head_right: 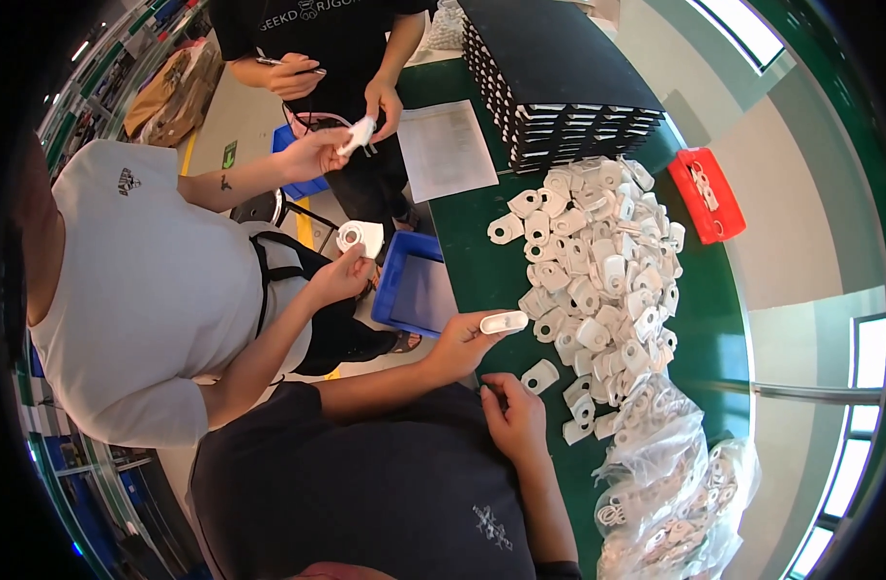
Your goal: Sorting and counting white plastic industrial components on a workbench.
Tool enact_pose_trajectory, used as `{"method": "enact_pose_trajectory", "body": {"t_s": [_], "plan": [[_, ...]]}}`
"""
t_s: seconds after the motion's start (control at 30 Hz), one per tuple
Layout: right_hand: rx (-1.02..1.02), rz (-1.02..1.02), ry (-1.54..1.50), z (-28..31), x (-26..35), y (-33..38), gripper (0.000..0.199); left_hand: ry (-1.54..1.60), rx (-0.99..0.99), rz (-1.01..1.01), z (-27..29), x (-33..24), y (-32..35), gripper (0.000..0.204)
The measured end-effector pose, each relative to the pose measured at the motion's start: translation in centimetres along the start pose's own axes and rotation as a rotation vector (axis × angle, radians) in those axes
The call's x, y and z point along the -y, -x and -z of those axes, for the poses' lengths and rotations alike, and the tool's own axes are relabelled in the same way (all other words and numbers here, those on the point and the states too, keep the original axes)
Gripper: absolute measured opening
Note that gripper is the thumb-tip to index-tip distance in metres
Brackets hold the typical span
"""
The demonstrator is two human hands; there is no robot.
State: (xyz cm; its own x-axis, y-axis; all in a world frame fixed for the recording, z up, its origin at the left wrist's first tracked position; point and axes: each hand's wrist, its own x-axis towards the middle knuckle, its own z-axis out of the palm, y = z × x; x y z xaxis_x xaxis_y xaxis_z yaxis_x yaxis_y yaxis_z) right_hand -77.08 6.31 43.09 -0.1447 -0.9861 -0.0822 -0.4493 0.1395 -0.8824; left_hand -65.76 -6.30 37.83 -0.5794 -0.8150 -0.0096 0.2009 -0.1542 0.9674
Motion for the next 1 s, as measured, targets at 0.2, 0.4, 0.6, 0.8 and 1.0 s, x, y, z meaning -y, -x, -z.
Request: {"method": "enact_pose_trajectory", "body": {"t_s": [0.2, 0.4, 0.6, 0.8, 1.0], "plan": [[0.008, -0.029, 0.011, 0.2, -0.1, 0.1, 0.017, 0.015, -0.032, 0.006, 0.3, 0.2, -0.2, 0.029], [-0.023, -0.025, -0.027, 0.2, -0.6, 0.1, 0.018, 0.104, -0.082, 0.037, 1.3, 0.8, -1.3, 0.029], [-0.103, -0.089, -0.077, 0.1, -0.9, 0.1, 0.02, 0.207, -0.309, -0.287, 5.6, -1.3, -5.7, 0.044], [-0.036, -0.036, -0.078, -0.1, -0.6, 0.0, 0.02, -0.085, -0.601, -0.487, 9.9, -4.0, -11.6, 0.038], [-0.027, -0.037, -0.068, 0.2, -0.6, 0.2, 0.019, -0.083, -0.752, -0.497, 12.5, -5.0, -15.7, 0.039]]}}
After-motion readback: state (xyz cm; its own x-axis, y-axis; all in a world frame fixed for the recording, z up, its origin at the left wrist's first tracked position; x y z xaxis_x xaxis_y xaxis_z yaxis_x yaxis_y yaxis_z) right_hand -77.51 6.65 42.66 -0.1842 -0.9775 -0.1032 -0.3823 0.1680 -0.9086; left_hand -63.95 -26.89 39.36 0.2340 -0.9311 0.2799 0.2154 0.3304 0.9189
